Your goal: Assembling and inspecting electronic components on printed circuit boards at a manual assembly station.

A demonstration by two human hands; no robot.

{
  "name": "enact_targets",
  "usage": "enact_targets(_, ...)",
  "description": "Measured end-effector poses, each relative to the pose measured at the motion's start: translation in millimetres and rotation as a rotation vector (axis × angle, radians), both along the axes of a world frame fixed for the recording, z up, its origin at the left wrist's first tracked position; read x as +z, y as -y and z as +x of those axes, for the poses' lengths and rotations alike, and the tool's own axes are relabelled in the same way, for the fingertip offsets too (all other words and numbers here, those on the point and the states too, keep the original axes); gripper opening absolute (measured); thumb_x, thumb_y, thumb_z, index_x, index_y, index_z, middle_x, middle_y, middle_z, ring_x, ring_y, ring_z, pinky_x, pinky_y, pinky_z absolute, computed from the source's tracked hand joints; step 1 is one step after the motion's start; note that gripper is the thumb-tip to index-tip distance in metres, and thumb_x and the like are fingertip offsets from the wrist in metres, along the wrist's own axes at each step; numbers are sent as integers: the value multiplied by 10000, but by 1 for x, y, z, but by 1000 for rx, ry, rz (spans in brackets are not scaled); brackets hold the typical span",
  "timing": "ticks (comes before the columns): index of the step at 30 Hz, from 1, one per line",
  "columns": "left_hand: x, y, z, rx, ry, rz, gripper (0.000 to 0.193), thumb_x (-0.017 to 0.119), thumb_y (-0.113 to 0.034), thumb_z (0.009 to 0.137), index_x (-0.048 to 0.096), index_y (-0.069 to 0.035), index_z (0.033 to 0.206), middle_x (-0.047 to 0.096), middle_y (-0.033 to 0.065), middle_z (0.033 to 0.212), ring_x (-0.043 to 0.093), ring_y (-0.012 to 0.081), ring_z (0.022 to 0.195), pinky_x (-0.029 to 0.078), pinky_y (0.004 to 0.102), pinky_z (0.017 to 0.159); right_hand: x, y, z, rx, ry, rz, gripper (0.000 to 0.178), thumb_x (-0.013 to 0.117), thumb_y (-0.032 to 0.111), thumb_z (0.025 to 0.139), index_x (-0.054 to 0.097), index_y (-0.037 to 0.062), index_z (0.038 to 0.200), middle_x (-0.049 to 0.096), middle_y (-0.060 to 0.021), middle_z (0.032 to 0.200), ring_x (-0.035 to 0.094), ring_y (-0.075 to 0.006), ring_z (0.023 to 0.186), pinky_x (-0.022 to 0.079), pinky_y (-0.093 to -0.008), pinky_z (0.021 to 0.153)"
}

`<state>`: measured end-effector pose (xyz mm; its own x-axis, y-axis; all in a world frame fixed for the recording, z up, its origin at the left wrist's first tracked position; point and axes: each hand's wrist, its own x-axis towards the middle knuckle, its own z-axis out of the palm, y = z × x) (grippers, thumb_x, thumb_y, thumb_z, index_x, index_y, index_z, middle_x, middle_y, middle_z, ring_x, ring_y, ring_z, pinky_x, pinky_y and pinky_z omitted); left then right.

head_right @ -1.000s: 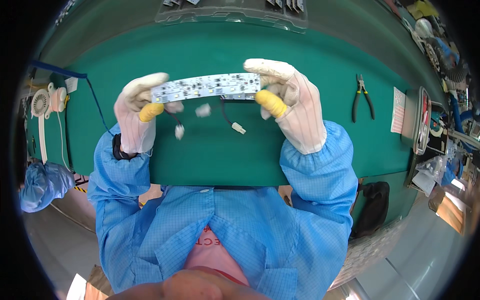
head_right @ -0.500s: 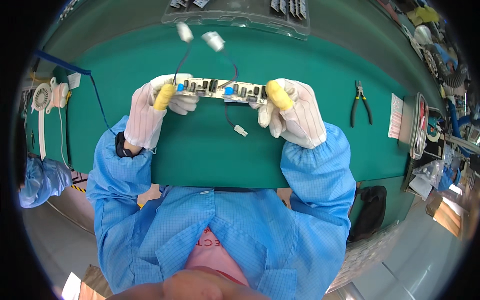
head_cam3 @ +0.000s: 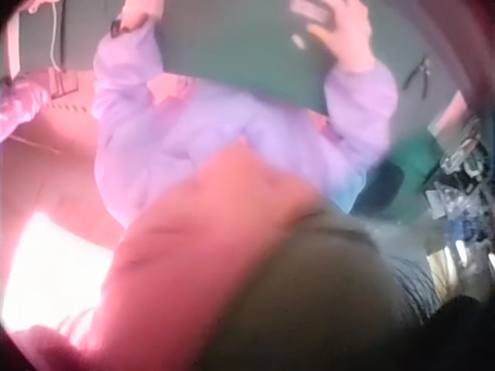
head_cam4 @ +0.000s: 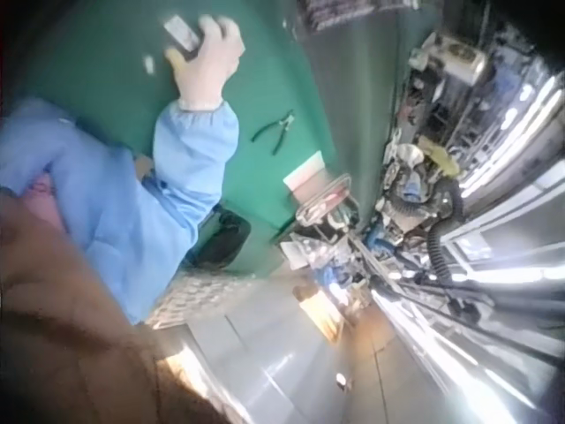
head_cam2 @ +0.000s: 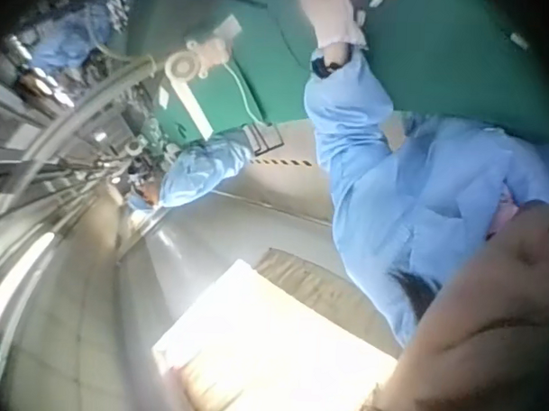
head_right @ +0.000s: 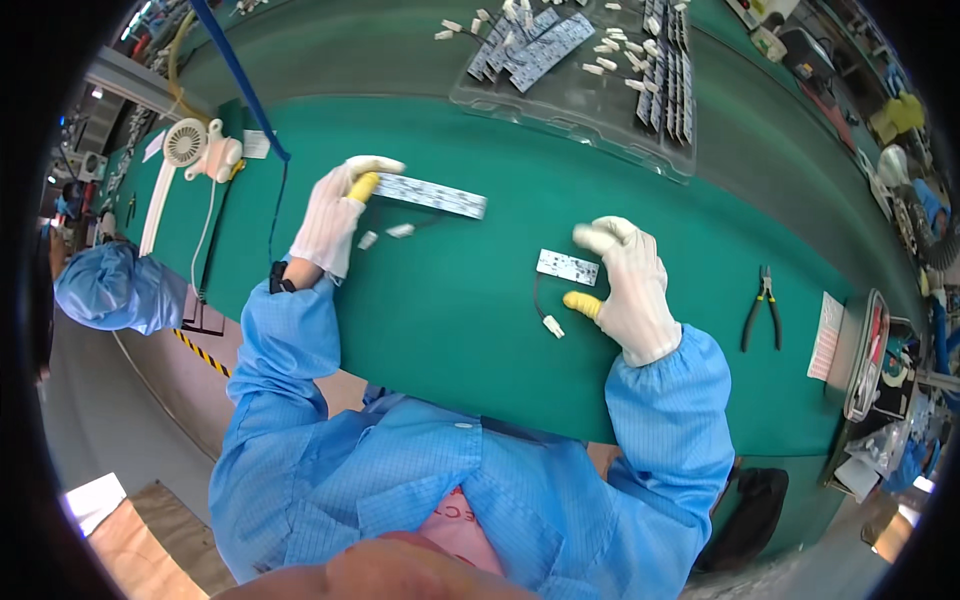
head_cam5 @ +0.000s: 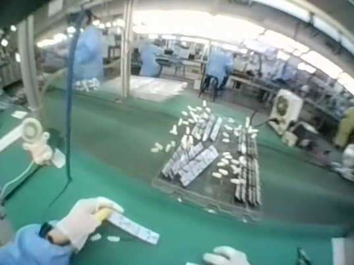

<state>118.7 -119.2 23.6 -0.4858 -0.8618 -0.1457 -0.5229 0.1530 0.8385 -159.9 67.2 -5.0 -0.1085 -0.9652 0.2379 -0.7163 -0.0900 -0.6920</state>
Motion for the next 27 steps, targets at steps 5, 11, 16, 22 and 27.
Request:
enact_targets(5, -36, 18, 13, 111, 165, -998, 351, 647, -24, 773, 629, -148, 1101, 606, 55, 1171, 524, 307, 1125, 453, 401, 902, -4, 5, 4, 13, -91, 30, 480, 767, 38, 702, 558, 48, 1134, 596, -78, 1085, 605, -186, 857, 504, -289, 714)
enact_targets(11, 18, -68, -55, -590, -277, -303, 540, 726, -191, 784, 525, -78, 1272, 647, 104, 1111, 580, 259, 1079, 432, 355, 952, 34, -12, 34, -41, 788, 206, 389, 717, 129, 827, 536, 17, 1153, 616, -98, 858, 560, -86, 572, 422, -186, 454)
enact_targets(16, -11, -73, -68, -474, -436, -170, 494, 789, -91, 698, 602, -10, 1148, 670, 119, 1013, 655, 193, 920, 501, 298, 806, 25, -11, 35, 3, 886, 114, 380, 725, 136, 827, 541, 9, 1134, 598, -81, 800, 510, -65, 511, 375, -184, 417)
enact_targets(22, -17, -72, -62, -438, -444, -96, 448, 802, -119, 679, 637, 1, 1078, 661, 80, 968, 639, 131, 838, 500, 257, 746, 24, -10, 29, 105, 1049, 79, 694, 792, 262, 760, 434, -20, 1284, 601, -116, 899, 512, -59, 511, 384, -155, 432)
enact_targets(27, -23, -71, -61, -403, -508, -63, 439, 789, -111, 703, 637, 11, 1096, 639, 76, 1015, 614, 133, 864, 488, 247, 755, 27, -16, 24, 28, 912, 143, 460, 697, 137, 841, 489, -23, 1219, 618, -120, 899, 514, -52, 524, 387, -139, 442)
